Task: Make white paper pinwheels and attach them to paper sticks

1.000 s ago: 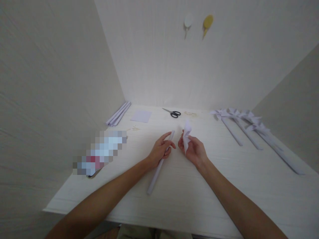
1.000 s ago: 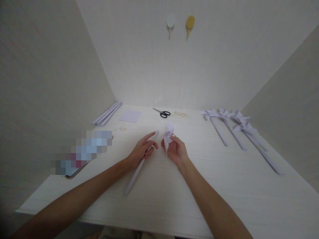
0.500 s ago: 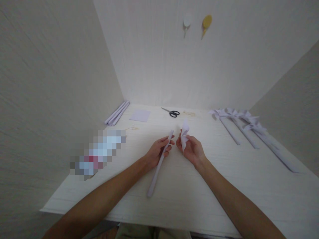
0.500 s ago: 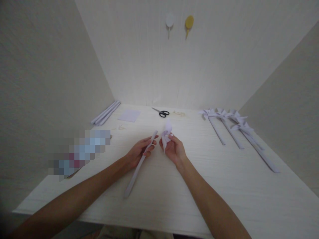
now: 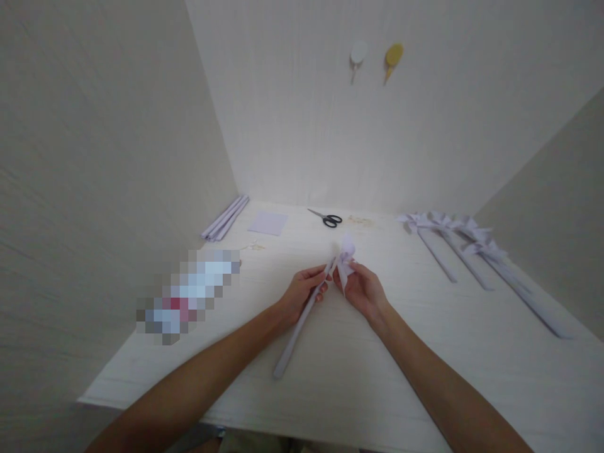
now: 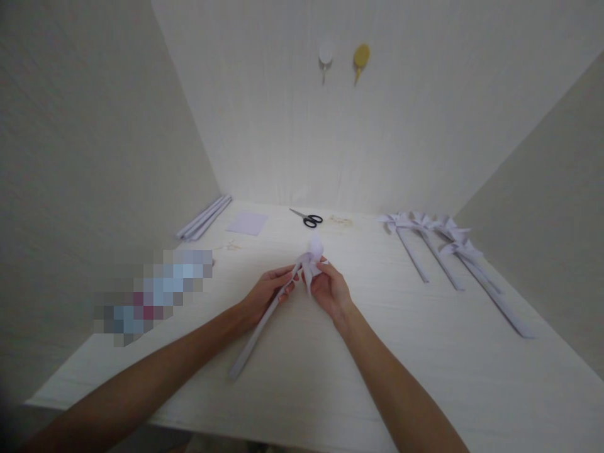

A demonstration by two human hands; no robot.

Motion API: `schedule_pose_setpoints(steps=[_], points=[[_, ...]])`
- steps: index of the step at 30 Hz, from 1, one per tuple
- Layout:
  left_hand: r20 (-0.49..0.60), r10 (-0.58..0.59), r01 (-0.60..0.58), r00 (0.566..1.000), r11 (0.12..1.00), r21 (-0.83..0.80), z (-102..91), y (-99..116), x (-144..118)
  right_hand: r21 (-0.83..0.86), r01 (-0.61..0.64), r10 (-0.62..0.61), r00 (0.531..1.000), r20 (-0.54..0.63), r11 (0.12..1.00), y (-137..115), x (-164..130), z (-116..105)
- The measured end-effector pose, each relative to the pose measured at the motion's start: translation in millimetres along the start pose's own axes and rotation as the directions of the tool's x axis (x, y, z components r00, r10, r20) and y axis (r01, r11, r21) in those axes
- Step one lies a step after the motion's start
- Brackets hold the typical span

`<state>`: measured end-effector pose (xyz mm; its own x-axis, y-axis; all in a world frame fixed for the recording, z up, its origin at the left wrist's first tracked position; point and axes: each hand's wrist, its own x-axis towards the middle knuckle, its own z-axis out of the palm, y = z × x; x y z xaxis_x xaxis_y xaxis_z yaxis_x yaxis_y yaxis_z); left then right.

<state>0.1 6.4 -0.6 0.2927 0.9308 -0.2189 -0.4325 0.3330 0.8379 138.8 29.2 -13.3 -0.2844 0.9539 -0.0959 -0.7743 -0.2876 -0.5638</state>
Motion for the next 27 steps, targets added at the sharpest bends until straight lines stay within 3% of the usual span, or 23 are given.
schedule_pose_setpoints(steps=[16, 27], points=[[0.022, 0.048, -0.049, 0.999, 0.999, 0.012, -1.6, -4.3, -0.9, -0.142, 0.114, -0.110, 0.993, 0.033, 0.983, 2.8, -1.4, 8.6], [0.045, 0.087, -0.088, 0.995, 0.996, 0.027, -3.0, -6.1, -1.6, -0.169, 0.146, -0.157, 0.986, -0.051, 0.975, 7.8, 1.4, 4.9]])
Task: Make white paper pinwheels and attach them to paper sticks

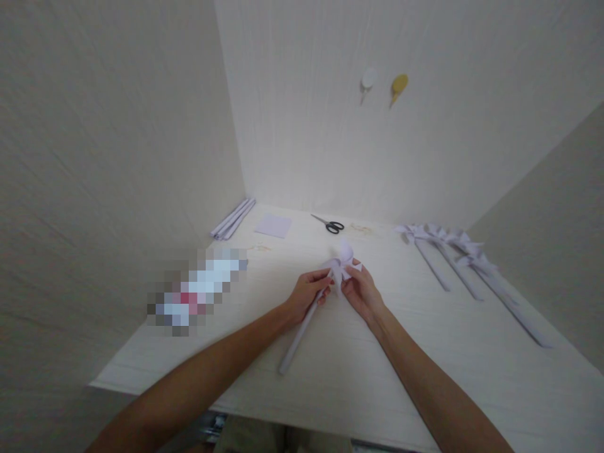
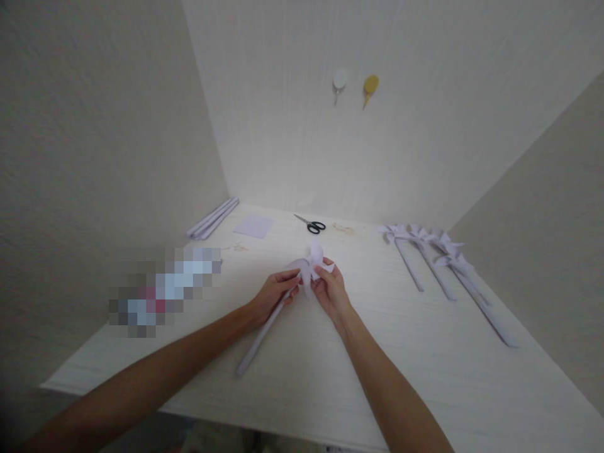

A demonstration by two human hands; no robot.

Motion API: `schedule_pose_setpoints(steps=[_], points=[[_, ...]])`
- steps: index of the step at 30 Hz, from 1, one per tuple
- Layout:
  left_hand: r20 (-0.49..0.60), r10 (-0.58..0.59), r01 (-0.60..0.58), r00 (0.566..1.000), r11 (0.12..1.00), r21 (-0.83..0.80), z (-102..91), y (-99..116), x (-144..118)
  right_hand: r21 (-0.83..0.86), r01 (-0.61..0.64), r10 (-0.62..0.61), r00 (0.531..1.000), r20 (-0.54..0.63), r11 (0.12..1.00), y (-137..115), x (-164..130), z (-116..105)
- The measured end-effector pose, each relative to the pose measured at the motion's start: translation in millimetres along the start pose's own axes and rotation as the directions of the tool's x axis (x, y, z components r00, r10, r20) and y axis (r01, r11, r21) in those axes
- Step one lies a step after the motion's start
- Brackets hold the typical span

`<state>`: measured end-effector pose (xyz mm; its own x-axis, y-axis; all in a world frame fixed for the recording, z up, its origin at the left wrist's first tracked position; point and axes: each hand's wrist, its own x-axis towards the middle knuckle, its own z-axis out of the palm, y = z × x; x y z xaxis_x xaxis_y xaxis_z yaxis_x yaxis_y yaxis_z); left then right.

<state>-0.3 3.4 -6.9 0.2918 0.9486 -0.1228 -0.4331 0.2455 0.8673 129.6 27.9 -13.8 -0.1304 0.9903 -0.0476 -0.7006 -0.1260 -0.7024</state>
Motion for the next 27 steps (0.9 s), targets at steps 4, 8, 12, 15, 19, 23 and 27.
schedule_pose_setpoints(steps=[4, 8, 12, 15, 19, 23, 27], points=[[0.014, -0.001, 0.001, 1.000, 1.000, 0.010, 0.9, 1.5, -0.4, 0.002, 0.001, -0.001, 1.000, -0.001, 1.000, -0.7, -0.7, 1.4], [0.023, -0.015, 0.014, 1.000, 1.000, 0.011, 1.5, 3.2, -1.3, 0.007, -0.006, 0.006, 1.000, 0.007, 1.000, -1.2, -0.7, 2.1], [-0.004, -0.026, 0.026, 1.000, 1.000, 0.003, 1.2, 4.6, -1.5, 0.009, -0.008, 0.008, 1.000, 0.013, 1.000, -1.4, -1.5, 1.9], [-0.015, -0.030, 0.030, 0.999, 1.000, -0.004, 0.7, 5.7, -1.4, -0.005, 0.014, -0.014, 1.000, 0.005, 1.000, -1.4, -2.3, 1.8], [0.006, -0.022, 0.022, 1.000, 1.000, 0.005, 0.0, 6.2, -1.4, -0.020, -0.004, 0.005, 1.000, 0.026, 1.000, -1.2, -2.6, 3.3], [0.019, -0.018, 0.018, 1.000, 1.000, 0.014, -0.3, 6.0, -1.5, -0.022, -0.039, 0.040, 0.998, 0.045, 0.999, -0.9, -2.2, 4.9], [0.026, -0.027, 0.026, 0.999, 1.000, 0.016, 0.3, 6.9, -1.5, -0.018, -0.051, 0.051, 0.998, 0.043, 0.999, -1.1, -2.5, 5.4]])
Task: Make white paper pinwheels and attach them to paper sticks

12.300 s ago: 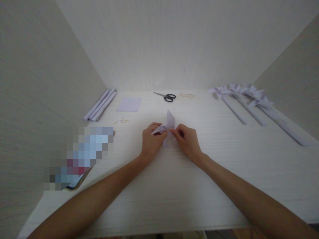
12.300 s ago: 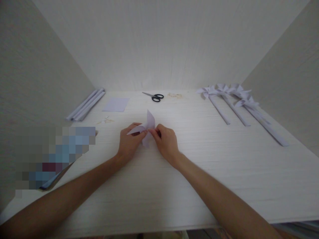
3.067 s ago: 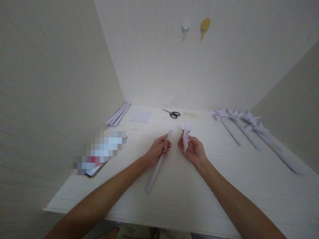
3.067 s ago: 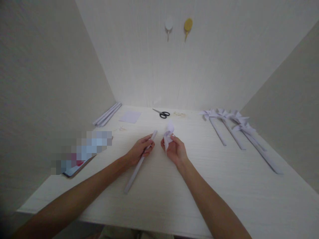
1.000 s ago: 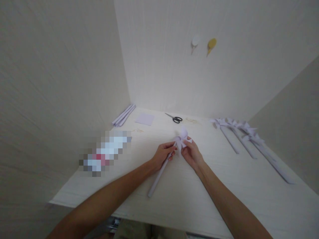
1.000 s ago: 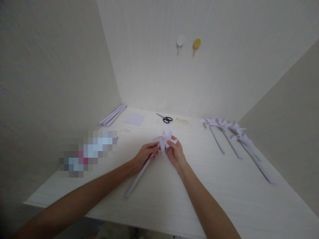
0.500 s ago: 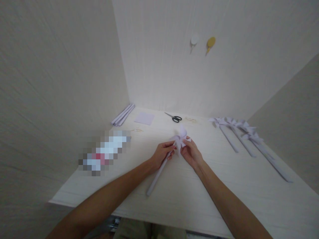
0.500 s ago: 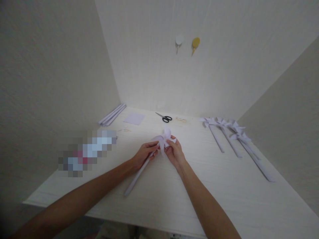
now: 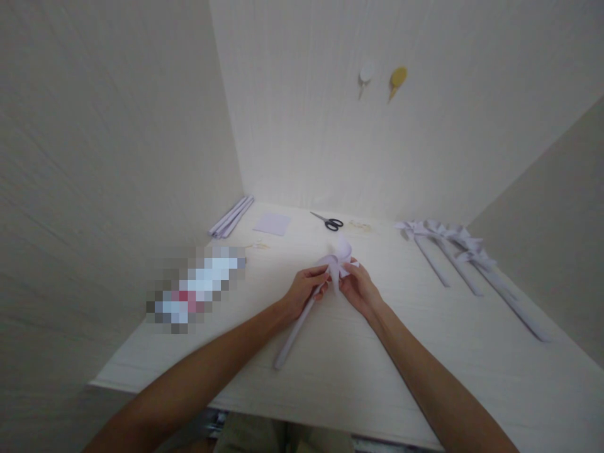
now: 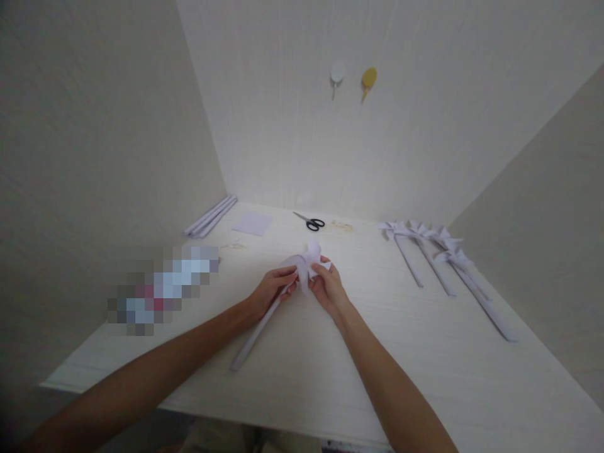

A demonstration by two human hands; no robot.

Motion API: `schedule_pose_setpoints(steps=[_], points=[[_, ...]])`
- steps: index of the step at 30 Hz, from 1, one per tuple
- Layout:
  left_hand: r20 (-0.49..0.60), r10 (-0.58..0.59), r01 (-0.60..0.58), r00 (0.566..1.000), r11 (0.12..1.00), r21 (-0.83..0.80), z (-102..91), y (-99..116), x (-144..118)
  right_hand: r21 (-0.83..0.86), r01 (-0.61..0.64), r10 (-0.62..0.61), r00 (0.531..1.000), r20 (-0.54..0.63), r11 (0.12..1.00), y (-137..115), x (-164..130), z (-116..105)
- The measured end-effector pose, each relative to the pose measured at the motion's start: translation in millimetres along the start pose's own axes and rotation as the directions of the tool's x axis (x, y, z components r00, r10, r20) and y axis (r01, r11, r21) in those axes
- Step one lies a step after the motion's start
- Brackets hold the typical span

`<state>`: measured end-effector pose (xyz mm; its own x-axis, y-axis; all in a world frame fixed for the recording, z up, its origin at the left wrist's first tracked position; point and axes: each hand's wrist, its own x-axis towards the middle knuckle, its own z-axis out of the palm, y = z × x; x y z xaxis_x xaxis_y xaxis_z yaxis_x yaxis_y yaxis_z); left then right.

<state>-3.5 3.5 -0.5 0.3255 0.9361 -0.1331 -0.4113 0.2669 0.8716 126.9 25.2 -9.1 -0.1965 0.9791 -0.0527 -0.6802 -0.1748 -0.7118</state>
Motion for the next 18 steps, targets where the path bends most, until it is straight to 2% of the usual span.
schedule_pose_setpoints(steps=[18], points=[[0.022, -0.011, 0.012, 1.000, 1.000, -0.020, -2.5, -2.7, 1.6, 0.003, 0.017, -0.017, 1.000, -0.019, 1.000, 2.3, 2.4, -4.0]])
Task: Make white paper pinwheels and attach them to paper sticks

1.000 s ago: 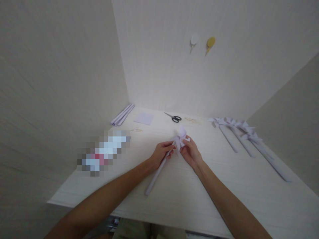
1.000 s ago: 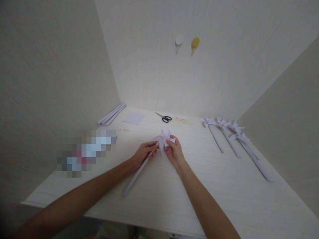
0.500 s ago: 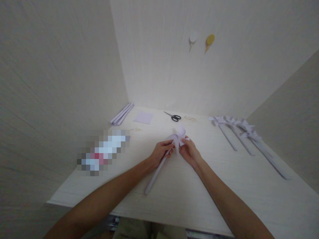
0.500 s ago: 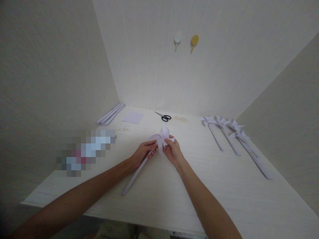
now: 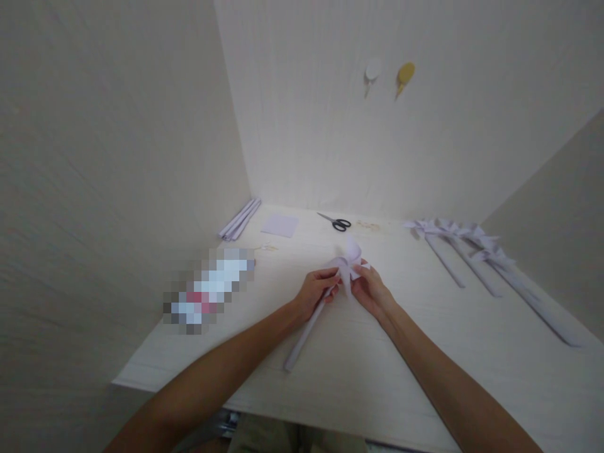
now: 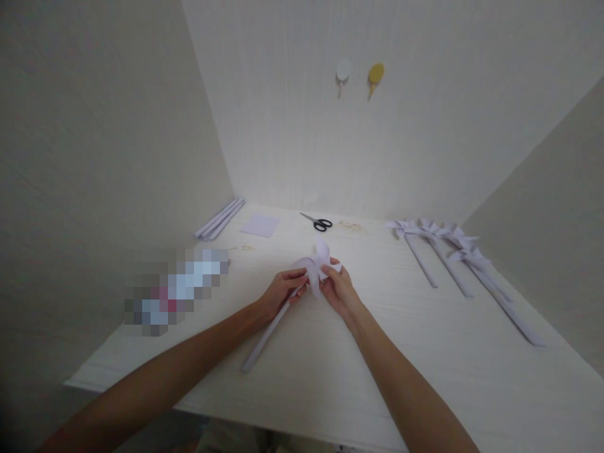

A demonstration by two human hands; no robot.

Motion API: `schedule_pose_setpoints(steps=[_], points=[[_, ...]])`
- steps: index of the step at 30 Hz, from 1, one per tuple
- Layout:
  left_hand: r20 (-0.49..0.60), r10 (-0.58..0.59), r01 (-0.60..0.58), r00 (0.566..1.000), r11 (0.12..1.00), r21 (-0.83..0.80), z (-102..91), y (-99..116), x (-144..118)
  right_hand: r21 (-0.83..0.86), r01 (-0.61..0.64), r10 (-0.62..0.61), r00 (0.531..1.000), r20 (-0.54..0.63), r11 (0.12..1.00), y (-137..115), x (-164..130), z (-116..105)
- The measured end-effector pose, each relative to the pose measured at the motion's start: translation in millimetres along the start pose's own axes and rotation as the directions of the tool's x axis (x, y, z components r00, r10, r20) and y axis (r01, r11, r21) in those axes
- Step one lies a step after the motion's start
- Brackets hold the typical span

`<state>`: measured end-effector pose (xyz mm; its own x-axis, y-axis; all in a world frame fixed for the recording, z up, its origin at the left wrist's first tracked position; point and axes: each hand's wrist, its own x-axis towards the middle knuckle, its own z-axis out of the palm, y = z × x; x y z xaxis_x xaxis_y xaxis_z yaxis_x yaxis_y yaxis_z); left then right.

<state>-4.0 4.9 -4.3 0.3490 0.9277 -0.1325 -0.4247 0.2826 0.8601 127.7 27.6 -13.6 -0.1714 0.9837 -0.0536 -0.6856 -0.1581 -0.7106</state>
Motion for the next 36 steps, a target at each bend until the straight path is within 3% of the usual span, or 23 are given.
schedule_pose_setpoints(steps=[36], points=[[-0.010, -0.008, 0.008, 1.000, 1.000, -0.018, -1.0, 1.3, -0.5, -0.064, -0.050, 0.053, 0.998, 0.040, 0.997, -0.5, -0.7, 0.1]])
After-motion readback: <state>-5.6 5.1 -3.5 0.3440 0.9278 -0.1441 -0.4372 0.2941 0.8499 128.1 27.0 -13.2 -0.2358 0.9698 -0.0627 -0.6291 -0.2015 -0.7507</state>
